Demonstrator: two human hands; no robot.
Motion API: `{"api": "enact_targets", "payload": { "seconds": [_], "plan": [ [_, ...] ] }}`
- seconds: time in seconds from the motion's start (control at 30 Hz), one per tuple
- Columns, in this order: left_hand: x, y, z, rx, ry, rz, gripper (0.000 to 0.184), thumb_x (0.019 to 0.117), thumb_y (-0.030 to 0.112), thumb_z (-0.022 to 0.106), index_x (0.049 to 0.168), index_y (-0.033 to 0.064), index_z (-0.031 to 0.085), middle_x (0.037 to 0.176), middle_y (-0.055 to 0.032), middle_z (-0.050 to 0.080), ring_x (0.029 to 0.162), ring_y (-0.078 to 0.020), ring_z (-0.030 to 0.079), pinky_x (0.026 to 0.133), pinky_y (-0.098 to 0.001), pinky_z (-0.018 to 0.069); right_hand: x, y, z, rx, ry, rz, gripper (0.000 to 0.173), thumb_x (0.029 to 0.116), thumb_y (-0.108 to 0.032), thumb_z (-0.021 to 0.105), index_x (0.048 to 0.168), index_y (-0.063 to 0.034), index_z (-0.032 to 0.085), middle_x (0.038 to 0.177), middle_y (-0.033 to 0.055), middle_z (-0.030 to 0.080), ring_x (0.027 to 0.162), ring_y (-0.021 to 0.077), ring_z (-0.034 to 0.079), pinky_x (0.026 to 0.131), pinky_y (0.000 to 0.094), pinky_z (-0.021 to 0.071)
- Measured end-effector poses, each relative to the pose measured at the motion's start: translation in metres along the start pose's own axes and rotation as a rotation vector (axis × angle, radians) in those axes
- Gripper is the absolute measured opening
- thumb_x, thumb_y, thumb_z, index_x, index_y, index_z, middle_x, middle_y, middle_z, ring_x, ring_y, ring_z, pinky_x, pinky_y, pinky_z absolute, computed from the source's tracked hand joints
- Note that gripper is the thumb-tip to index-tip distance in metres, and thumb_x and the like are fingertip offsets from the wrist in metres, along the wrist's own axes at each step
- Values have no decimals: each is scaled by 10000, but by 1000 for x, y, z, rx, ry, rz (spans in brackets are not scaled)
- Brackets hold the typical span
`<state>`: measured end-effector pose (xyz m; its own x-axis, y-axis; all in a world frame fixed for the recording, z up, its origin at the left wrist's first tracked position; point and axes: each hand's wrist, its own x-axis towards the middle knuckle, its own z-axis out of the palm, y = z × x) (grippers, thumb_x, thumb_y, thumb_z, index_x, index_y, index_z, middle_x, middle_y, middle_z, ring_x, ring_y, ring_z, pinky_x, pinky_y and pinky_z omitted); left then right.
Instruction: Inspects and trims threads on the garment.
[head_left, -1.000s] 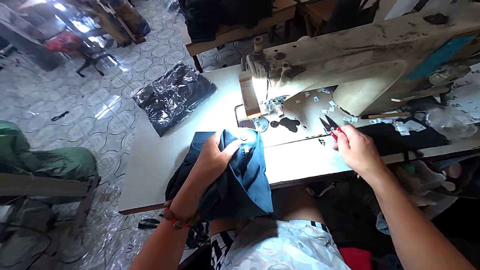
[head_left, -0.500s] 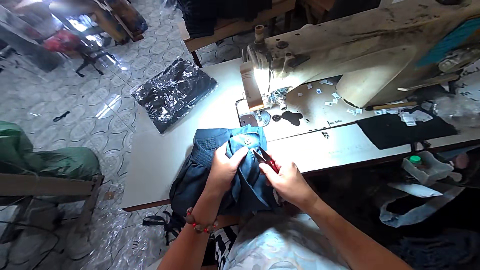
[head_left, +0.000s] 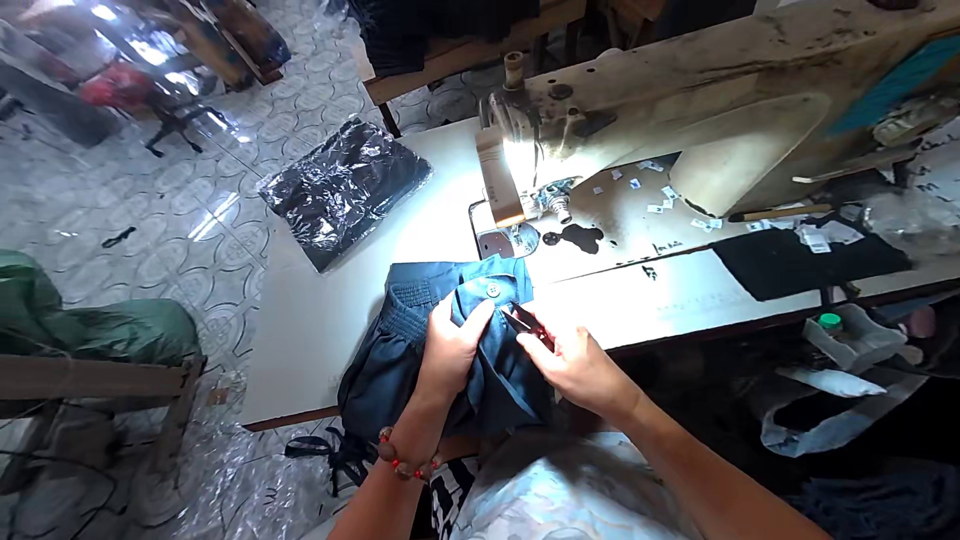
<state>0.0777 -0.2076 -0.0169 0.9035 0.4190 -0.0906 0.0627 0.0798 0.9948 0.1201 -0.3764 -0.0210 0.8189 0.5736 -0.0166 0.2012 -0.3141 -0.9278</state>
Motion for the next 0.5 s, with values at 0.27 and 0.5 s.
{"api": "enact_targets", "payload": {
  "seconds": [0.27,0.5],
  "plan": [
    [3,-10,0,172,85,83,439,866,200,761,1214,-49,664,1116,-141,716,1068,-157,689,981,-334,558,1,4,6,-1,63,-83,325,971,-126,569,1243,33,649,882,121,694,671,169,646,625,368,561],
    [3,-9,4,247,108,116,405,856,222,775,1171,-20,698,1074,-123,729,1047,-147,691,973,-330,551,5,6,-9,-8,-78,-74,319,985,-111,565,1244,66,624,857,150,683,622,198,638,599,395,561]
  ]
}}
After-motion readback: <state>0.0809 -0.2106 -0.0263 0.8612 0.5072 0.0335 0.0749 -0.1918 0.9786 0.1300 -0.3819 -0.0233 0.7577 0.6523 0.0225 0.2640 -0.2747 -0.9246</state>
